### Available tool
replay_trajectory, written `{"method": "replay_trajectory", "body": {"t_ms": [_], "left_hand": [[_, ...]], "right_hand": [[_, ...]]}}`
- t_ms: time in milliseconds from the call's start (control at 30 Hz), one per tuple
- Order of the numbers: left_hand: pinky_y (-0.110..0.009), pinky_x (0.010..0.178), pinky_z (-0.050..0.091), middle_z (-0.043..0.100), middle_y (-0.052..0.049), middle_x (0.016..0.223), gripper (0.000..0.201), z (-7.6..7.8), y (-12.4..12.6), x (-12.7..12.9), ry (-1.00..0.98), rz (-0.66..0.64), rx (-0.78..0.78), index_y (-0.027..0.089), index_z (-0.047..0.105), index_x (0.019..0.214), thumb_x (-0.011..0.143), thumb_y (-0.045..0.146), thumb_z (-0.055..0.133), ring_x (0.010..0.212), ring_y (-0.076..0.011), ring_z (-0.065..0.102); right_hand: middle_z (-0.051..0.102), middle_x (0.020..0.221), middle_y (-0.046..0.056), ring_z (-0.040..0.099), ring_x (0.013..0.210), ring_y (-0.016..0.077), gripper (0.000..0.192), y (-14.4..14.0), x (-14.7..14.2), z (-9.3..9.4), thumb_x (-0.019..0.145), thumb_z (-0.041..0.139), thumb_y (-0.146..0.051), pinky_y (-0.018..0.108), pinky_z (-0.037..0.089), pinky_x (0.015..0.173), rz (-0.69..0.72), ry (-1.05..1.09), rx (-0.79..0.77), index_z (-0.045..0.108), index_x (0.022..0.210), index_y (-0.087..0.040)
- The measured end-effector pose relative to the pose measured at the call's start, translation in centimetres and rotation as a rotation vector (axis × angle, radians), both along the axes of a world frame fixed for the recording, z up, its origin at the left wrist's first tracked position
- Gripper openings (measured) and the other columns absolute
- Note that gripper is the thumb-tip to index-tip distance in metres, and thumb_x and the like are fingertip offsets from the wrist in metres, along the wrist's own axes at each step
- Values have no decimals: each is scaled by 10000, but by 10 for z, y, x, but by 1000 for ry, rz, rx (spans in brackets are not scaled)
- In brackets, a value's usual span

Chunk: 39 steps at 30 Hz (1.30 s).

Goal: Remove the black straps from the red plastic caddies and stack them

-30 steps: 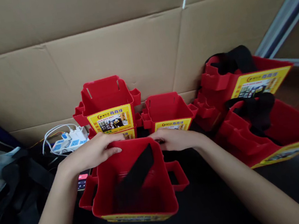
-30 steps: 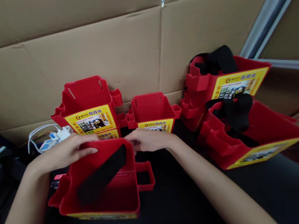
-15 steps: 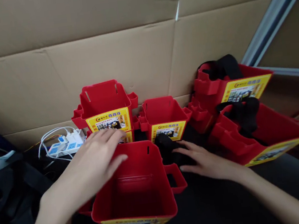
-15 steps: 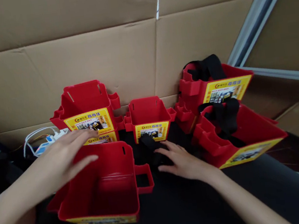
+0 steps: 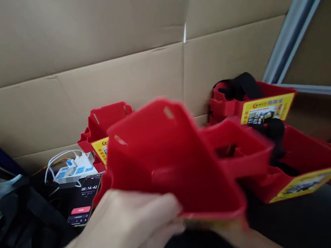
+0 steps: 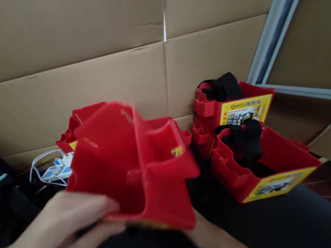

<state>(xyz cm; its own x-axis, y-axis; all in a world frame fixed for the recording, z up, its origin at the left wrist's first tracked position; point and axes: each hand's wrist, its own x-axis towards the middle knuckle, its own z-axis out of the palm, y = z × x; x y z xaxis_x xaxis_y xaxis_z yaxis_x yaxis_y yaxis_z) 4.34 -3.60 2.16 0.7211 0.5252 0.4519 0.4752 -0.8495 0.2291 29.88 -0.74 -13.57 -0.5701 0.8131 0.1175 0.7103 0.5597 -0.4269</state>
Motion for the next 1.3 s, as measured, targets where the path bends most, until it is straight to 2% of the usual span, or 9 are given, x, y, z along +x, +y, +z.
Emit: {"method": "replay_trajectory", "body": {"t_ms": [133,233,367,533,833,1000,1133,1200,1300], "left_hand": [[-203,571,449,630,29,781,167,52,40,61,-121,-55,160,223,575,925,867,349,484,647,-106,555],[-298,772,465,633,-12,1014,268,66,83,104,-71,-87,213,208,535,1099,870,339,485,899,-174,580],[-395,844,436,602,-78,1115,323,58,130,136,162,-4,227,184,522,1158,846,263,527,1023,-248,551],[-398,813,446,598,-102,1097,321,42,158,142,304,51,169,180,531,1151,837,240,507,1007,-257,557],[-370,792,459,596,-88,1080,328,42,166,142,412,0,134,192,519,1159,833,225,506,963,-233,573],[-429,851,434,543,-168,1141,398,39,153,144,352,58,187,100,433,1223,835,170,489,1062,-291,520],[-419,1030,294,337,-193,1358,544,12,119,132,136,25,291,72,332,1291,828,273,538,1281,-296,292],[-416,1072,243,344,-185,1365,712,-19,100,118,123,-139,215,87,349,1293,755,485,592,1303,-295,263],[-596,1050,142,264,-216,1428,1090,-76,80,89,324,-210,-86,138,168,1409,579,683,617,1342,-382,149]], "right_hand": [[333,1434,55,216,1352,241,666,-4,-3,6,638,482,-97,525,140,1089,-5,-64,-50,483,1283,-267],[326,1438,64,190,1361,214,684,-6,-6,10,619,461,-62,507,110,1097,-6,-70,-75,487,1274,-254],[332,1434,61,185,1362,202,674,-7,-7,11,623,460,-52,491,107,1101,-6,-60,-76,492,1265,-257],[325,1438,58,178,1364,196,669,-7,-6,9,635,460,-73,488,108,1100,-1,-53,-75,481,1276,-265],[287,1446,130,156,1365,266,781,-4,-3,3,563,622,-206,517,91,1090,42,-82,-75,437,1321,-202],[383,1392,90,252,1333,236,714,-3,-3,2,590,532,-109,471,182,1082,-23,-80,-52,477,1288,-254],[440,1343,80,316,1297,242,699,-5,-4,3,592,485,-73,473,239,1056,-98,-98,-26,504,1259,-282],[424,1355,89,326,1290,247,719,-8,-4,5,576,483,-66,461,254,1054,-82,-85,-2,495,1269,-257],[435,1345,98,338,1281,258,702,-14,0,14,580,496,-78,449,280,1048,-61,-58,65,495,1267,-220]]}}
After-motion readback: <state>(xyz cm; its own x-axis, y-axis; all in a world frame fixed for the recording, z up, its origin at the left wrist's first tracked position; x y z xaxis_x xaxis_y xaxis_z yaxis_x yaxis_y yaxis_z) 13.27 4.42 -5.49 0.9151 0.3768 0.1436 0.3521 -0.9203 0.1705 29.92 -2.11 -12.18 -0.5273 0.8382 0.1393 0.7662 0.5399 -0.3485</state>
